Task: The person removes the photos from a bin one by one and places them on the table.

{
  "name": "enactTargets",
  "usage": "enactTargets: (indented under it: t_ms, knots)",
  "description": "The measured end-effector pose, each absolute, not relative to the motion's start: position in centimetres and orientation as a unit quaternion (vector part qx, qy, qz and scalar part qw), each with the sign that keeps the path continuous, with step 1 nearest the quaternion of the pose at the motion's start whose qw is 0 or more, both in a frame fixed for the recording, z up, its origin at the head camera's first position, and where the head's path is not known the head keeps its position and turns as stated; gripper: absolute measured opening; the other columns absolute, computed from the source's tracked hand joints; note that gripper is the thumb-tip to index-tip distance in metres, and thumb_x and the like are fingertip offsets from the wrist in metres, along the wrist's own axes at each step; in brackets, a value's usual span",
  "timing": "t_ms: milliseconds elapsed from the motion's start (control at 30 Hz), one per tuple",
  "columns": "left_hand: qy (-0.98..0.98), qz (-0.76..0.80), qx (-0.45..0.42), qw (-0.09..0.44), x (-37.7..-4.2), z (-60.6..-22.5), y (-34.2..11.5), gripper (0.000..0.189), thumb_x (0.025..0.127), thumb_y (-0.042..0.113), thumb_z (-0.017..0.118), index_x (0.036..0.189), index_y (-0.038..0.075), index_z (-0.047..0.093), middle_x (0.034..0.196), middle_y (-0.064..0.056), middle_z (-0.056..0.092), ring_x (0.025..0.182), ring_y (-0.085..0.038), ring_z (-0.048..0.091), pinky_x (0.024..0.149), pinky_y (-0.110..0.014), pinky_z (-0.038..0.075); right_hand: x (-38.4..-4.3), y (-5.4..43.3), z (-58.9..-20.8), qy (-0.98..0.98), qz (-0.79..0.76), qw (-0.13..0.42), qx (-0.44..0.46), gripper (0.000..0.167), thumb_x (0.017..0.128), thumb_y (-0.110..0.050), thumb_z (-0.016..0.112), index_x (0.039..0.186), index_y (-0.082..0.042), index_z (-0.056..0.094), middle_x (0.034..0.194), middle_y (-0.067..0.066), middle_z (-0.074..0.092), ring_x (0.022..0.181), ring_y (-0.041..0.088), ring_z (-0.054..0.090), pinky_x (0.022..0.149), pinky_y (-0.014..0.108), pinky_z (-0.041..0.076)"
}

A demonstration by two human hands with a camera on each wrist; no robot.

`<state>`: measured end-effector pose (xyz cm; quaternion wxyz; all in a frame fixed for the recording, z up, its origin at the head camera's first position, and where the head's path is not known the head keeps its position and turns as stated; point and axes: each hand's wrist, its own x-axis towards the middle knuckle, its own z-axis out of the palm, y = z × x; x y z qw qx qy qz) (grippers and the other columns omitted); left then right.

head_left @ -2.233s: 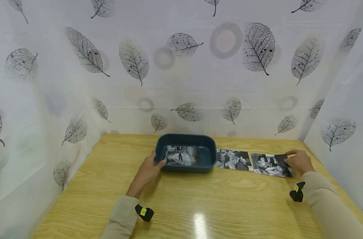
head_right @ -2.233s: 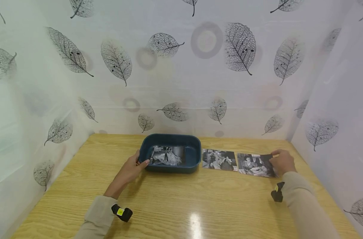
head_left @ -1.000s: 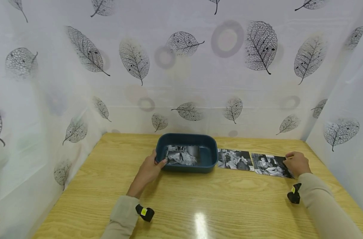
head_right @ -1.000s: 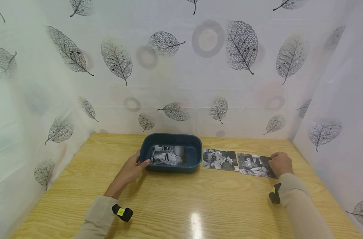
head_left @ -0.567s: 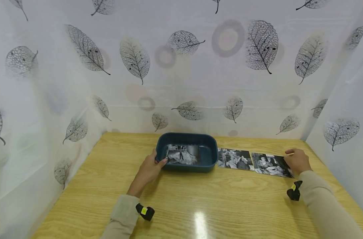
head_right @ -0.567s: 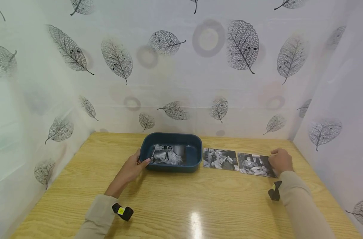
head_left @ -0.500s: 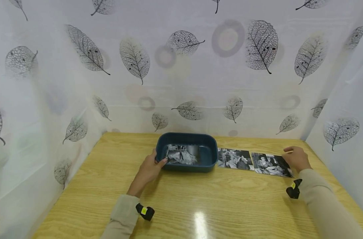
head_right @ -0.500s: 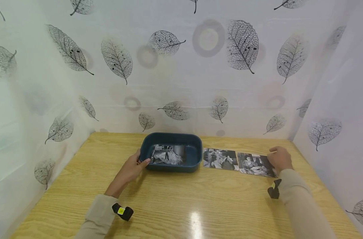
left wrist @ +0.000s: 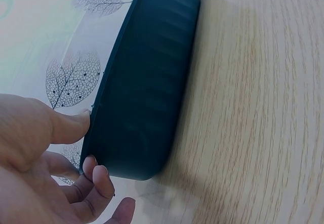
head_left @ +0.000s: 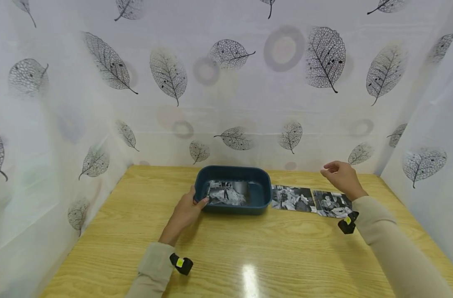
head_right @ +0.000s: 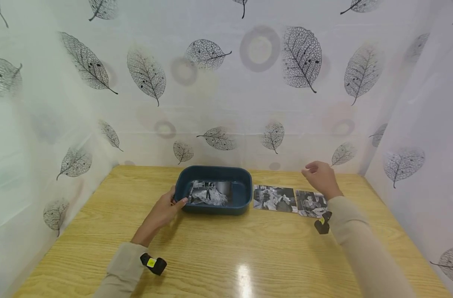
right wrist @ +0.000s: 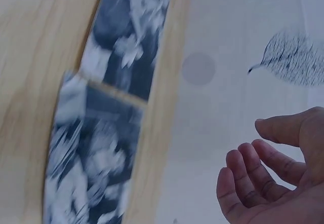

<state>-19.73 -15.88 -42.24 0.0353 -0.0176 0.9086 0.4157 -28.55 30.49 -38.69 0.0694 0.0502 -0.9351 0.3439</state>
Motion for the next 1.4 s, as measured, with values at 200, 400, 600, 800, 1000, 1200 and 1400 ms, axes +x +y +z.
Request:
enactTargets:
  t_ms: [200, 400, 600, 800, 1000, 1200, 1400]
  knots:
    - [0.908, 0.417, -0.014, 0.033, -19.8, -42.0, -15.9, 0.078, 0.105, 0.027, 0.057, 0.159, -0.006, 0.012, 0.112, -0.021, 0.057, 0.094, -0.029, 0.057, 0.078, -0.042, 0.047, -29.1, 26.0, -36.6, -0.926, 0.36, 0.065, 0.092, 0.039, 0.104, -0.025, 0.058, 0.123, 0.009, 0.062, 0.116, 0.03, 0.062, 0.106, 0.043, 0.06, 0.084, 0.057, 0.05]
    - [0.91, 0.414, -0.013, 0.034, -19.9, -42.0, -15.9, 0.079, 0.105, 0.028, 0.058, 0.159, -0.007, 0.012, 0.104, -0.016, 0.056, 0.089, -0.026, 0.055, 0.075, -0.039, 0.045, -29.3, 22.0, -35.7, -0.923, 0.353, 0.054, 0.145, 0.031, 0.102, -0.019, 0.063, 0.119, 0.006, 0.066, 0.112, 0.026, 0.066, 0.1, 0.039, 0.064, 0.086, 0.055, 0.051]
    - [0.909, 0.415, -0.019, 0.034, -19.9, -42.0, -15.9, 0.079, 0.105, 0.028, 0.058, 0.159, -0.007, 0.012, 0.106, -0.018, 0.056, 0.091, -0.028, 0.055, 0.076, -0.04, 0.046, -29.2, 18.6, -35.6, -0.918, 0.343, 0.045, 0.195, 0.029, 0.1, -0.018, 0.066, 0.117, 0.006, 0.069, 0.106, 0.021, 0.069, 0.095, 0.035, 0.066, 0.084, 0.052, 0.053]
    - [0.91, 0.412, -0.015, 0.034, -19.9, -42.0, -15.9, 0.079, 0.105, 0.028, 0.058, 0.158, -0.008, 0.012, 0.111, -0.02, 0.057, 0.095, -0.029, 0.056, 0.081, -0.043, 0.046, -29.0, 15.9, -36.1, -0.916, 0.336, 0.011, 0.217, 0.031, 0.098, -0.018, 0.069, 0.118, 0.005, 0.069, 0.104, 0.018, 0.069, 0.094, 0.031, 0.066, 0.082, 0.048, 0.054]
    - [0.911, 0.411, -0.008, 0.028, -20.0, -42.0, -15.9, 0.076, 0.105, 0.026, 0.059, 0.158, -0.007, 0.016, 0.107, -0.019, 0.057, 0.092, -0.028, 0.056, 0.078, -0.042, 0.046, -29.2, 13.7, -36.9, -0.914, 0.326, -0.037, 0.24, 0.036, 0.096, -0.018, 0.072, 0.118, 0.01, 0.066, 0.103, 0.017, 0.07, 0.091, 0.028, 0.067, 0.08, 0.043, 0.055]
    - [0.911, 0.412, -0.013, 0.032, -19.8, -42.0, -15.7, 0.077, 0.105, 0.026, 0.058, 0.158, -0.009, 0.014, 0.119, -0.024, 0.057, 0.102, -0.031, 0.057, 0.087, -0.047, 0.047, -29.6, 12.1, -38.4, -0.922, 0.287, -0.075, 0.25, 0.044, 0.094, -0.021, 0.074, 0.119, 0.013, 0.063, 0.105, 0.02, 0.068, 0.095, 0.032, 0.067, 0.086, 0.046, 0.054]
    - [0.91, 0.414, -0.015, 0.031, -19.8, -42.0, -15.7, 0.077, 0.105, 0.025, 0.058, 0.158, -0.01, 0.014, 0.1, -0.016, 0.055, 0.088, -0.026, 0.055, 0.076, -0.039, 0.045, -29.7, 10.5, -39.7, -0.933, 0.256, -0.091, 0.235, 0.034, 0.093, -0.023, 0.076, 0.097, 0.01, 0.064, 0.085, 0.015, 0.063, 0.073, 0.021, 0.058, 0.074, 0.039, 0.052]
